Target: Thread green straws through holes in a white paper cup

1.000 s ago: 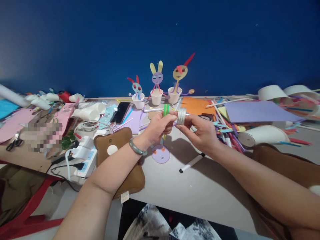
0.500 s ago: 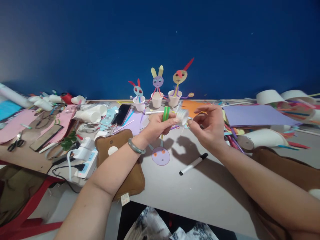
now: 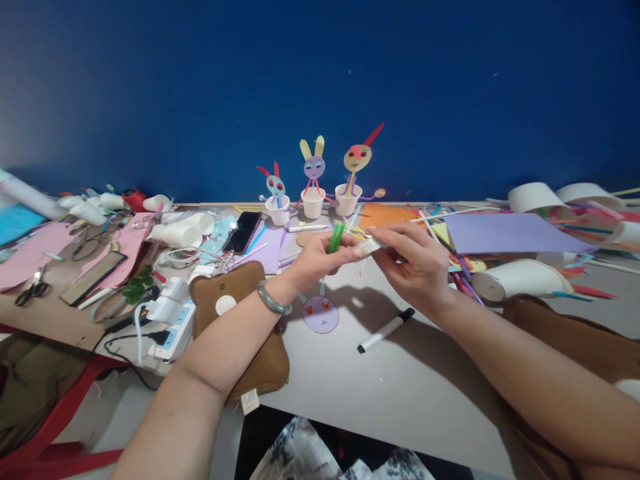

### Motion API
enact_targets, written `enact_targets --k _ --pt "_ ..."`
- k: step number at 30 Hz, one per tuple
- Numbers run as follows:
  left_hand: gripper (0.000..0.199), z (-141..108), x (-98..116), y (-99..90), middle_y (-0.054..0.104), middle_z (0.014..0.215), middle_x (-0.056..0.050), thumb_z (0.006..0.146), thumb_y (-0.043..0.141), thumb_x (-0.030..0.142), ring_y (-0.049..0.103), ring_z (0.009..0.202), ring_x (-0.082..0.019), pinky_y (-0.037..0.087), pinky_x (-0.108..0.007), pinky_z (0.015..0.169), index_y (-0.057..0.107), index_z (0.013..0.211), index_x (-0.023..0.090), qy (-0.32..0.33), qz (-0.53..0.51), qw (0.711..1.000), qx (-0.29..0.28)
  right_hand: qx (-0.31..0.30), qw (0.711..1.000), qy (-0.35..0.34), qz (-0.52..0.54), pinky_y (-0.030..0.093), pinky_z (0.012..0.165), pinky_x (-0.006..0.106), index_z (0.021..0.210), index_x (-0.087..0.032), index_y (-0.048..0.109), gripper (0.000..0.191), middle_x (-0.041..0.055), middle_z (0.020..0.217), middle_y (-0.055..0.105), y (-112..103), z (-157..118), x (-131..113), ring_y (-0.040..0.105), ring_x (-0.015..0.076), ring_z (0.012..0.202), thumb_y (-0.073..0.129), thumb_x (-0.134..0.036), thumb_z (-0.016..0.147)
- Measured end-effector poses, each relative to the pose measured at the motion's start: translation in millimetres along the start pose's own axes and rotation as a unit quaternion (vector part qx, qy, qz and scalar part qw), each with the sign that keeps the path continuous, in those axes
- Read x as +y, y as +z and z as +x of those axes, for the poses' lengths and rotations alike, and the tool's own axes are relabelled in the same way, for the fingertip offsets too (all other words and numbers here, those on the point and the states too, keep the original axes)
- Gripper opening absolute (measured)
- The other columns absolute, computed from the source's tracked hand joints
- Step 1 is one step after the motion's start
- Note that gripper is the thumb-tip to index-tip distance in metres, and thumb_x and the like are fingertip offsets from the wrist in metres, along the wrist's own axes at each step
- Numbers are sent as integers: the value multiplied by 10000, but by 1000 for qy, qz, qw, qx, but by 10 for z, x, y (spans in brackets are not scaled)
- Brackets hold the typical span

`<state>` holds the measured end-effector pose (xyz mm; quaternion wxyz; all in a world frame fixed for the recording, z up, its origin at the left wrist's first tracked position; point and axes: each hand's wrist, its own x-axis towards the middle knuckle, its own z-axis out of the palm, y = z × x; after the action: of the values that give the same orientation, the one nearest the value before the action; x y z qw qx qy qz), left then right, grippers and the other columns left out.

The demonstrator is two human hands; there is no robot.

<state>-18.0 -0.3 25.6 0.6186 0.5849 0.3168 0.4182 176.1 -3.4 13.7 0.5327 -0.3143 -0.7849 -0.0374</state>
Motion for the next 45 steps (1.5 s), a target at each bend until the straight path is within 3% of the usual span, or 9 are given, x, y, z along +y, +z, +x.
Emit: enact_targets --k 4,9,14,23,33,40,45 --pt "493 7 -6 -4 491 625 76 664 856 555 333 473 -14 210 -222 443 649 856 151 -13 -12 1000 -2 2 1000 19 7 552 584 321 1138 -282 737 270 75 991 744 10 -11 -15 673 192 719 664 -168 904" --pt "466 10 -38 -32 464 623 85 705 845 517 326 458 -13 210 -226 444 674 947 157 3 -33 999 -25 -6 987 138 88 523 511 309 1094 -237 704 189 65 961 723 50 -48 -15 625 148 584 643 -224 916" --pt "478 -3 -6 -31 411 595 100 705 840 515 298 436 -10 187 -227 437 672 967 152 -13 -49 998 -38 -6 955 232 185 486 436 273 1043 -226 668 148 -12 730 663 94 -62 -16 588 122 468 677 -289 909" --pt "448 8 -125 -57 431 545 106 720 829 458 358 446 -31 248 -214 448 681 1032 172 20 -35 998 -55 41 954 210 212 506 428 264 1004 -239 617 239 -19 731 641 92 -70 -36 615 124 486 747 -398 880" --pt "427 -16 -110 -37 418 549 101 769 788 457 368 475 -37 286 -218 488 696 1067 166 32 -26 998 -56 22 904 280 322 535 369 275 914 -243 551 384 -44 712 665 136 -27 -84 612 126 410 831 -477 795" --pt "476 17 -139 -81 457 571 98 707 808 435 345 455 -31 228 -223 449 700 1075 153 21 -14 999 -37 47 943 227 237 507 390 279 955 -244 618 294 -17 729 656 110 -62 -29 602 131 463 799 -439 830" --pt "486 13 -43 -36 497 581 76 646 861 514 335 464 -26 205 -226 451 698 911 141 -10 -2 1000 7 35 996 67 47 570 544 343 978 -280 651 134 64 934 739 52 -70 -18 682 202 690 734 -307 876"
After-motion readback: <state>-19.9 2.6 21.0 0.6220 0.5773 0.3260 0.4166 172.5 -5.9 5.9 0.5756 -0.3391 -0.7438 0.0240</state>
